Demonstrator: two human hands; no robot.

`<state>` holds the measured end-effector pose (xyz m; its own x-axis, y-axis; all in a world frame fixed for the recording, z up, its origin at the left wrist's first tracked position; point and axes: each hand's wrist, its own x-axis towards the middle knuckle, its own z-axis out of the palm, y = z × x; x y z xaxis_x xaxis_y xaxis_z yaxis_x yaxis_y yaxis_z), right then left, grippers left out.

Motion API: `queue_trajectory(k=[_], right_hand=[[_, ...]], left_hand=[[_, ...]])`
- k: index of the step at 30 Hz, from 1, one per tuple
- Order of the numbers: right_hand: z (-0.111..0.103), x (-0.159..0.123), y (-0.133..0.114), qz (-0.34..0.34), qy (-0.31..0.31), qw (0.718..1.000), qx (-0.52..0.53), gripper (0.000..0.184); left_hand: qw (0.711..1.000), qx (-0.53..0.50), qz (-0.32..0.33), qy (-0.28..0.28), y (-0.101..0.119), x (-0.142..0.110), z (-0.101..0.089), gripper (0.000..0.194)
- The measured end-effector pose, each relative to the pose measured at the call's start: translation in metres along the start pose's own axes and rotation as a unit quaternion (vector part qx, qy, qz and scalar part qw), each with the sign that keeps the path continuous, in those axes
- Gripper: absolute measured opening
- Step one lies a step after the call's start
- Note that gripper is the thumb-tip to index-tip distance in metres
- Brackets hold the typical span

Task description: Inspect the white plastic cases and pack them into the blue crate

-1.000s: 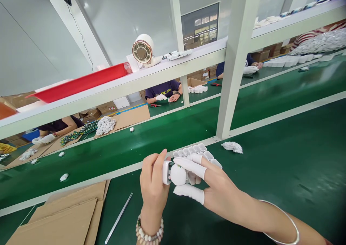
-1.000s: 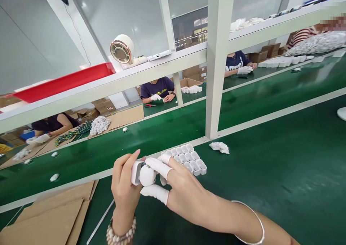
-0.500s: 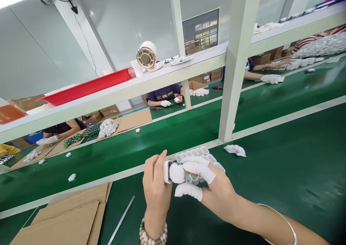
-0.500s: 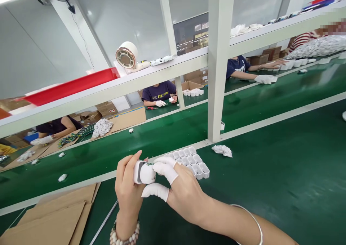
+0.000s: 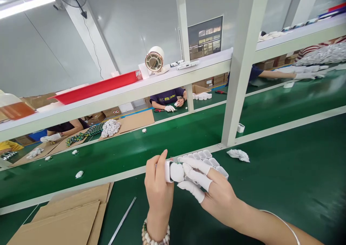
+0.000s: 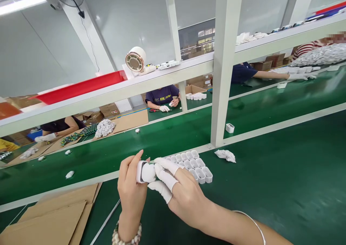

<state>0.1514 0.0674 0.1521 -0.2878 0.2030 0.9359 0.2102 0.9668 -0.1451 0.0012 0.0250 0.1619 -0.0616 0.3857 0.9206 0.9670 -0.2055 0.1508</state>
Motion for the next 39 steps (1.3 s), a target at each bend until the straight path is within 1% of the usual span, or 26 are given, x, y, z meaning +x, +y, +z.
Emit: queue_trajectory(k=[3,8,13,20,30,32,34,37,39], right_hand=[[-0.002,0.001,-0.001,-0.005,-0.018,1.000,-0.016,0.029],[-0.005,0.004,-0.003,0.016,-0.072,0.997,-0.012,0.034],[-0.002,0.005,-0.001,0.008,-0.082,0.997,0.009,0.040],[-0.004,0.007,0.000,-0.003,-0.116,0.993,0.019,0.044],[0.004,0.006,0.001,-0.011,-0.131,0.987,0.090,0.048],[0.003,0.008,0.002,-0.004,-0.135,0.985,0.104,0.049],[0.001,0.010,0.003,0.016,-0.115,0.985,0.125,0.046],[-0.001,0.013,0.008,0.041,-0.069,0.986,0.144,0.047],[-0.001,0.015,0.013,0.028,-0.082,0.984,0.157,0.047]], left_hand=[[1.000,-0.012,0.000,-0.010,0.001,-0.002,0.001,0.039],[0.999,-0.030,-0.032,-0.004,0.000,-0.004,0.004,0.042],[0.997,-0.038,-0.061,-0.012,-0.001,-0.007,0.005,0.048],[0.996,-0.038,-0.074,-0.037,0.005,-0.007,0.002,0.052],[0.994,-0.027,-0.090,-0.049,0.009,-0.005,0.000,0.040],[0.992,-0.046,-0.101,-0.051,0.010,-0.002,-0.001,0.031],[0.987,-0.088,-0.121,-0.062,0.011,0.001,-0.003,0.026],[0.969,-0.166,-0.154,-0.102,0.015,0.004,-0.006,0.022],[0.955,-0.204,-0.169,-0.136,0.017,0.005,-0.009,0.022]])
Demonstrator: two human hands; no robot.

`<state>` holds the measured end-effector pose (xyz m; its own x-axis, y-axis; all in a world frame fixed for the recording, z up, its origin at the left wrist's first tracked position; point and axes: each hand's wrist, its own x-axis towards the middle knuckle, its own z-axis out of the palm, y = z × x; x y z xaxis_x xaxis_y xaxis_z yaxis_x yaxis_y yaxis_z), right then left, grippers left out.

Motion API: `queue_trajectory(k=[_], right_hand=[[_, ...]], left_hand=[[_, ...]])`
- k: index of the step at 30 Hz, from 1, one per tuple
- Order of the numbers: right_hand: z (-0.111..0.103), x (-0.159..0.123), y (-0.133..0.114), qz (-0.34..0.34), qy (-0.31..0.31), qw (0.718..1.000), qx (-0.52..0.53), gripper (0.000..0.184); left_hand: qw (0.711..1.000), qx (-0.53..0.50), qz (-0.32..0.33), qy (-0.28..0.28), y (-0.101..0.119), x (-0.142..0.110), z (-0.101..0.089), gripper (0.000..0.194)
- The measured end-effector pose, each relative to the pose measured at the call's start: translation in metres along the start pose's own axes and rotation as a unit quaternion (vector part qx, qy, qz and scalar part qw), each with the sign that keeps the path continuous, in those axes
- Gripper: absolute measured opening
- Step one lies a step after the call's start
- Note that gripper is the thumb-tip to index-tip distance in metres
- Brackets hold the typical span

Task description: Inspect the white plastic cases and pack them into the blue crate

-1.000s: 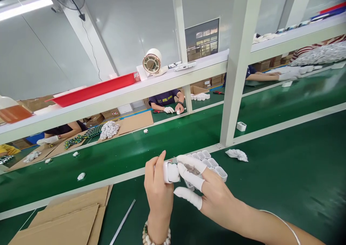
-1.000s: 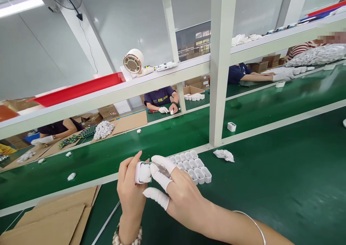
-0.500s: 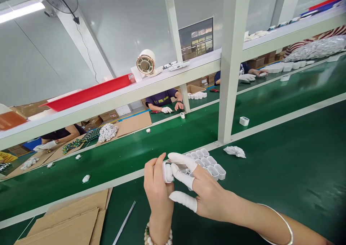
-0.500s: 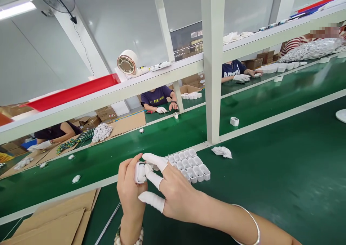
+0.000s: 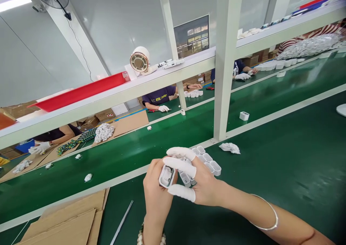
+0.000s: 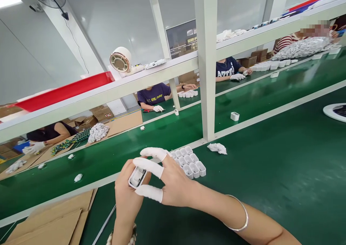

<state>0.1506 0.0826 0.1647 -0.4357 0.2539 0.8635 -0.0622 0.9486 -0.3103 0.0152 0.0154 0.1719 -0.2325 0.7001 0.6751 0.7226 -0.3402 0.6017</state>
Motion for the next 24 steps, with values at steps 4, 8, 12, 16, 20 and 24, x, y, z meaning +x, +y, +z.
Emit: queue_trajectory(k=[4,8,12,16,20,24], right_hand=[[-0.004,0.002,0.008,-0.001,-0.053,0.996,0.071,0.029],[-0.007,0.003,0.015,0.042,-0.105,0.979,0.171,0.022],[-0.006,0.004,0.020,0.042,-0.123,0.961,0.246,0.024],[-0.005,0.007,0.017,0.009,-0.117,0.973,0.200,0.018],[-0.003,0.007,0.013,-0.015,-0.102,0.982,0.156,0.021],[0.000,0.002,0.016,0.010,-0.041,0.970,0.241,0.038]], left_hand=[[0.997,-0.046,-0.019,-0.052,0.004,0.000,-0.004,0.021],[0.990,-0.080,-0.035,-0.110,0.010,0.003,-0.009,0.015],[0.980,-0.112,-0.056,-0.155,0.014,0.004,-0.013,0.013],[0.977,-0.113,-0.088,-0.159,0.013,0.003,-0.015,0.009],[0.977,-0.109,-0.104,-0.153,0.012,0.004,-0.017,0.006],[0.972,-0.130,-0.113,-0.161,0.013,0.005,-0.018,0.006]])
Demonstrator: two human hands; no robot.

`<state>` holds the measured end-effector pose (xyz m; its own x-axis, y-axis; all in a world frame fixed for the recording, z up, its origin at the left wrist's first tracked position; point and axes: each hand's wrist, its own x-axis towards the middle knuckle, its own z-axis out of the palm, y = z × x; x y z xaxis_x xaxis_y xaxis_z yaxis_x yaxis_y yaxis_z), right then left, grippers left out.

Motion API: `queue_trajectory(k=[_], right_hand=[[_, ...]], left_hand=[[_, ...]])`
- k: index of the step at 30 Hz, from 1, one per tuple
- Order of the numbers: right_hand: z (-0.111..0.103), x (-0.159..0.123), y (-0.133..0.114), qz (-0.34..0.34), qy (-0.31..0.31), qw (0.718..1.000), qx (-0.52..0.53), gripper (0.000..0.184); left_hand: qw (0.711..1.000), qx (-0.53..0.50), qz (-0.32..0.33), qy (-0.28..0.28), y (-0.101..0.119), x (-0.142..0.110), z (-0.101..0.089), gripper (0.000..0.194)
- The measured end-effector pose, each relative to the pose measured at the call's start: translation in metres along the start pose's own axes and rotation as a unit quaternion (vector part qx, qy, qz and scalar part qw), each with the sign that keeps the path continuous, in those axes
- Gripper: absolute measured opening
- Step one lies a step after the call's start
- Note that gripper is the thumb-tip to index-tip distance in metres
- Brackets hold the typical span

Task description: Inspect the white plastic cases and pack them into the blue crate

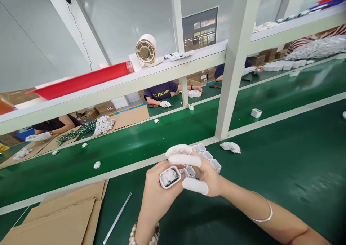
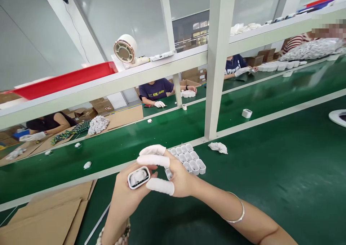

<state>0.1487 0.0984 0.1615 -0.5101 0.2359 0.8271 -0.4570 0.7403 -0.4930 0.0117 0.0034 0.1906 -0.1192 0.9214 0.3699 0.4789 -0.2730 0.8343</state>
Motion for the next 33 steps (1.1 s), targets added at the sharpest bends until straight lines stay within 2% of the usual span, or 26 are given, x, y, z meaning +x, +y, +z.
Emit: queue_trajectory(k=[2,4,8,12,14,16,18,20,23,26,28,30,33], right_hand=[[0.001,-0.002,0.002,-0.006,0.013,1.000,-0.024,0.041],[0.001,-0.004,0.003,-0.029,-0.002,0.994,-0.105,0.037],[0.004,-0.004,-0.001,-0.101,-0.022,0.955,-0.278,0.041],[0.011,-0.007,-0.008,-0.093,-0.065,0.924,-0.365,0.051],[0.017,-0.008,-0.010,-0.074,-0.064,0.928,-0.360,0.046],[0.025,-0.009,-0.012,-0.042,-0.017,0.938,-0.345,0.039],[0.032,-0.008,-0.013,0.025,0.049,0.946,-0.320,0.039],[0.039,-0.004,-0.014,0.117,0.081,0.945,-0.294,0.048],[0.047,0.006,-0.014,0.216,0.061,0.941,-0.253,0.052],[0.052,0.016,-0.007,0.248,0.037,0.950,-0.185,0.052],[0.052,0.024,0.007,0.258,0.012,0.951,-0.170,0.051],[0.053,0.035,0.029,0.265,-0.033,0.935,-0.233,0.048],[0.054,0.053,0.072,0.287,-0.110,0.881,-0.360,0.033]], left_hand=[[1.000,-0.004,-0.006,0.000,0.001,0.000,0.000,0.009],[1.000,-0.009,-0.011,-0.002,0.002,0.000,-0.001,0.009],[0.999,-0.025,-0.020,0.002,0.004,-0.001,-0.006,0.020],[1.000,0.018,-0.016,0.000,0.004,-0.005,-0.017,0.021],[0.999,0.055,0.002,-0.003,0.003,-0.007,-0.022,0.019],[0.997,0.080,0.024,-0.005,0.001,-0.010,-0.024,0.022],[0.996,0.081,0.042,-0.005,-0.003,-0.011,-0.024,0.039],[0.997,0.060,0.044,-0.004,-0.008,-0.012,-0.025,0.065],[0.999,0.029,0.036,-0.007,-0.016,-0.012,-0.035,0.083],[0.999,0.028,0.026,-0.030,-0.024,-0.015,-0.056,0.090],[0.998,0.046,0.020,-0.032,-0.029,-0.021,-0.074,0.097],[0.997,0.074,0.027,-0.011,-0.033,-0.030,-0.092,0.094],[0.992,0.118,0.049,0.024,-0.039,-0.045,-0.114,0.073]])
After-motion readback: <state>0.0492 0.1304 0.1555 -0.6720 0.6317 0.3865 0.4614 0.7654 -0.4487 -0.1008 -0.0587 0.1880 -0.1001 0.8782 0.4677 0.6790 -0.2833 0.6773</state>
